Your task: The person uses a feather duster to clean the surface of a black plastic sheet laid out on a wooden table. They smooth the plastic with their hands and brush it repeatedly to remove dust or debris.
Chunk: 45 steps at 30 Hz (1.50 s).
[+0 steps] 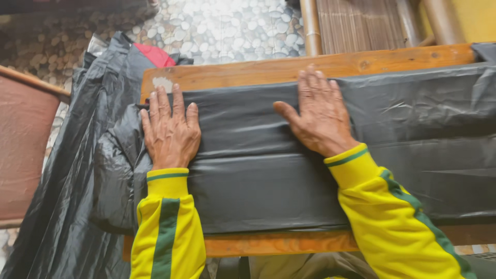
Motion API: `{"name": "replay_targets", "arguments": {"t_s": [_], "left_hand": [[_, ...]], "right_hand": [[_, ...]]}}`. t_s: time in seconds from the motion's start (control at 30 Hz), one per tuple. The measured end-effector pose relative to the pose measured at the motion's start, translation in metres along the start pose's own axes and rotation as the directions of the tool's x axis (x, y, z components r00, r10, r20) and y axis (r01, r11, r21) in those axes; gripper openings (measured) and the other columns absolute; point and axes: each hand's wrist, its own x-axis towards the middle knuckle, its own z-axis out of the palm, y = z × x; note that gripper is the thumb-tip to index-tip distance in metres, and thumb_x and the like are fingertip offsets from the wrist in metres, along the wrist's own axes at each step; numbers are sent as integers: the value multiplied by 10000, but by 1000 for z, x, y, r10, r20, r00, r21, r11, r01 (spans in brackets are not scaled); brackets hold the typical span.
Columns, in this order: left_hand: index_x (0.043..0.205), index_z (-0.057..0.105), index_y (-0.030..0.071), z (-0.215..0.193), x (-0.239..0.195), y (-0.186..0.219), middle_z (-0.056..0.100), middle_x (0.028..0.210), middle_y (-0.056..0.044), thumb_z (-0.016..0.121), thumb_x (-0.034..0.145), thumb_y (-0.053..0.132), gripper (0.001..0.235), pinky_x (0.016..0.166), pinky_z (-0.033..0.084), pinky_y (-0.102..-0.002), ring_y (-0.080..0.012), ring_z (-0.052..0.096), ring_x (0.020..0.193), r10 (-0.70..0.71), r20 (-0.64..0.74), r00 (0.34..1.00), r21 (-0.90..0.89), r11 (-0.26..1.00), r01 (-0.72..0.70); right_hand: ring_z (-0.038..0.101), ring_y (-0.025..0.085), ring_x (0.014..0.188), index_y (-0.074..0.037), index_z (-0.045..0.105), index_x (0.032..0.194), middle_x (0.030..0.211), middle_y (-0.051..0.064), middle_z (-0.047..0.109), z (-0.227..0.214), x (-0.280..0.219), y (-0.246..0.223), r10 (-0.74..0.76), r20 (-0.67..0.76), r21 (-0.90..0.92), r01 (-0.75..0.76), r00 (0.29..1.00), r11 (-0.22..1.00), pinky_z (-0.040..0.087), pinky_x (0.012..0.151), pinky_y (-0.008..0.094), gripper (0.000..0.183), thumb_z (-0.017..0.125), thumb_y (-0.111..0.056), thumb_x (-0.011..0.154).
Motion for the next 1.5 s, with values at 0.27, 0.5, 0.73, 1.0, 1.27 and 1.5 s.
{"name": "replay_targets", "arguments": {"t_s": [0.27, 0.5, 0.73, 1.0, 1.27, 1.5], "left_hand": [[1508, 295, 237, 8, 8, -19, 260, 1558, -127, 220, 1009, 522, 579, 1148, 154, -543, -293, 200, 1441, 10, 11, 1000, 48, 999, -11], [1488, 378, 92, -18, -1, -16, 254, 1552, -240, 255, 1014, 538, 662, 1103, 193, -628, -410, 205, 1429, 132, -120, 984, 142, 983, -114], [1456, 259, -18, -27, -138, 127, 268, 1530, -209, 479, 781, 777, 1066, 1135, 132, -573, -411, 207, 1425, 712, -107, 694, -50, 693, -719], [1466, 331, 100, -16, -151, 136, 256, 1537, -189, 403, 784, 797, 978, 1152, 87, -552, -372, 186, 1437, 720, -124, 683, -72, 680, -729], [1353, 500, 180, -26, -158, 142, 433, 1450, -117, 570, 883, 510, 578, 1096, 232, -596, -373, 351, 1367, 810, -204, 550, -154, 529, -835], [1183, 617, 120, -17, -178, 152, 583, 1307, -87, 565, 941, 153, 250, 1029, 365, -553, -375, 516, 1237, 797, -336, 501, -180, 468, -865]], "right_hand": [[198, 352, 1429, -30, 260, 1492, 1533, 209, 258, -35, -10, 67, 212, 104, -24, -211, 972, 977, 69, 1146, 573, 953, 174, -784, 915], [244, 362, 1413, -20, 312, 1462, 1489, 234, 331, -50, -14, 10, 26, 3, 41, -26, 1000, 999, 52, 1122, 614, 878, 273, -714, 925], [168, 275, 1428, -47, 229, 1472, 1543, 131, 227, -12, -11, 21, -9, 35, 60, 7, 999, 998, 39, 1119, 553, 909, 195, -731, 874], [306, 320, 1374, 13, 325, 1433, 1486, 203, 342, -39, -17, 111, -26, 81, -81, 32, 996, 996, 219, 1076, 476, 876, 258, -687, 910], [307, 403, 1361, 5, 376, 1463, 1480, 273, 359, -122, -89, 186, 79, -111, -165, -96, 991, 982, 197, 1059, 546, 784, 322, -573, 936], [570, 403, 1142, 125, 687, 1366, 1177, 317, 636, -150, -223, 209, 85, -437, -260, -216, 896, 941, 435, 1033, 445, 511, 759, -196, 975]]}}
